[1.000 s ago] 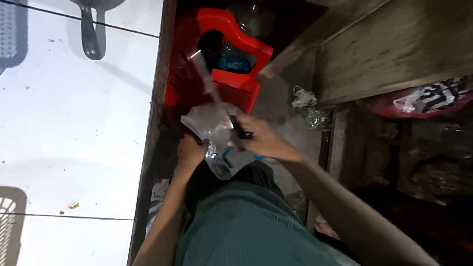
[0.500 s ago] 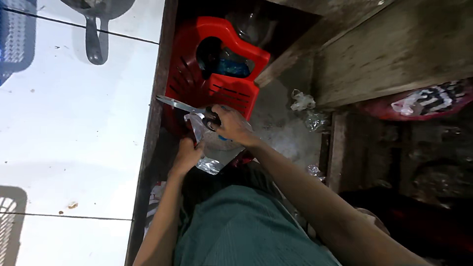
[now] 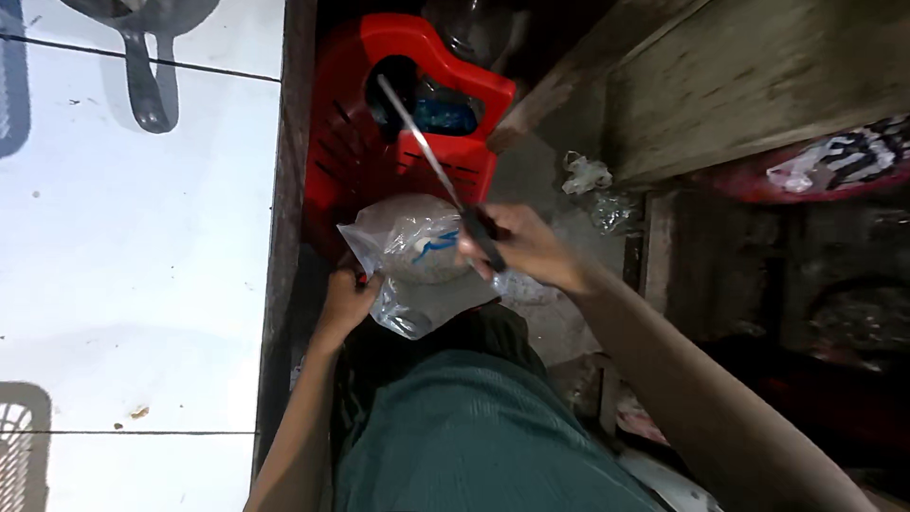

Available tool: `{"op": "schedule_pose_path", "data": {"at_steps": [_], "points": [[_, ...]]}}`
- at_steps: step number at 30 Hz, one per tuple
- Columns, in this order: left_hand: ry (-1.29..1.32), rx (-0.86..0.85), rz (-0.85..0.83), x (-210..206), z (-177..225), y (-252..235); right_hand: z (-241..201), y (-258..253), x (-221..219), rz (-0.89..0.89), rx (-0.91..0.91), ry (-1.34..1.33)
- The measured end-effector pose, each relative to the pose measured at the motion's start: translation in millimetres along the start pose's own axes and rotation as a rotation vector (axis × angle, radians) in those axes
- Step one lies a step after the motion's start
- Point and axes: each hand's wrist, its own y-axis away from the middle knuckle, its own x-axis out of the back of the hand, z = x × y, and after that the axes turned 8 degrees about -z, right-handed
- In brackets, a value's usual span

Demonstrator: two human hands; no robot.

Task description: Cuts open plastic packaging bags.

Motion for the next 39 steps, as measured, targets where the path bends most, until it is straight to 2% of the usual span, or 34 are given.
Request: {"op": "schedule_pose_path", "data": {"at_steps": [4, 7, 14, 21, 28, 39], "points": [[0.009, -0.012, -0.018, 1.3, 0.7, 0.8, -27.5, 74.3, 3.8, -0.370, -0.338, -0.067], [0.029, -0.022, -0.010, 0.0, -3.8, 1.1, -14.9, 82.2, -1.9, -0.570, -0.513, -0.023], [0.033, 0.079, -0.007, -2.2, -0.4, 3.4, 22.8, 26.5, -21.3, -0.601, -0.730, -0.006], [0.121, 0.134, 0.006, -3.4, -1.1, 6.2, 34.6, 6.0, -35.5, -0.543, -0.678, -0.074], [0.148, 0.146, 0.060, -6.4, 0.0, -0.3, 36.8, -6.6, -45.1, -0.537, -0.637, 0.035], [0.300, 0.190, 0.127, -13.8, 0.8, 1.6, 59.7, -5.5, -44.1, -0.464, -0.494, 0.024]]}}
